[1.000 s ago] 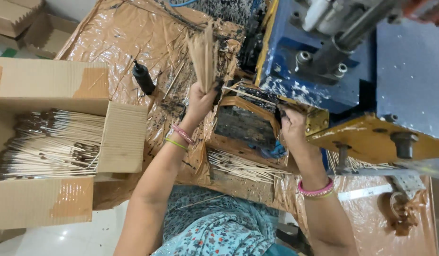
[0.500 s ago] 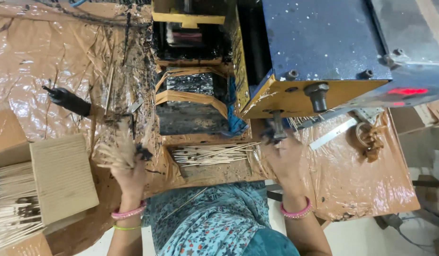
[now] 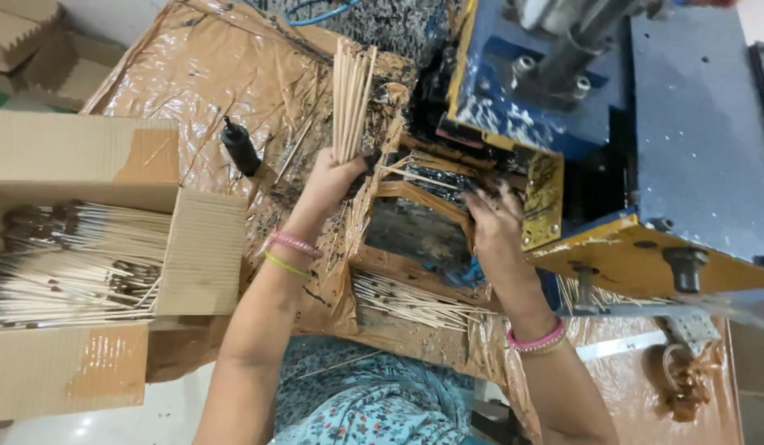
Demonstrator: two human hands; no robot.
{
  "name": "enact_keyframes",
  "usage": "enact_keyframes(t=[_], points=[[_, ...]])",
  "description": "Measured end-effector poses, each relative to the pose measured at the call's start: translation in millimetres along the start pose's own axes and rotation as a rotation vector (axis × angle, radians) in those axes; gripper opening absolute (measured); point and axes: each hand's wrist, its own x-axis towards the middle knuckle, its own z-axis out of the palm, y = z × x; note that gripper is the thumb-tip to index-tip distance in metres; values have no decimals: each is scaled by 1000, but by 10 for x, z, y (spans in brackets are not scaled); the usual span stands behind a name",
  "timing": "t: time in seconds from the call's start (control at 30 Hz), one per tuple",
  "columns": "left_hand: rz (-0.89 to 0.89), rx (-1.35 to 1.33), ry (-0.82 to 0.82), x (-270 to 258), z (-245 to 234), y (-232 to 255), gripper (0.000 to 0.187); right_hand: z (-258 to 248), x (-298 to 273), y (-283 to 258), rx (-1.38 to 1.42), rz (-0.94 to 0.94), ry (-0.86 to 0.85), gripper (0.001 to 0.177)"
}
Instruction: Operating a machine to apply coating to bamboo sticks to create incense sticks.
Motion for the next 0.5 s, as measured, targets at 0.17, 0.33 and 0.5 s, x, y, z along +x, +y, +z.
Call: enact_keyframes(t=[0.17, 0.33, 0.5], points=[[-131, -301, 9, 261, 244, -343, 8, -346, 296, -478, -153, 139, -110, 44], [-88, -307, -106, 168, 213, -191, 14, -268, 139, -431, -164, 447, -235, 37], [-135, -343, -98, -10, 219, -121, 4, -49, -158, 67, -90, 495, -213, 26]])
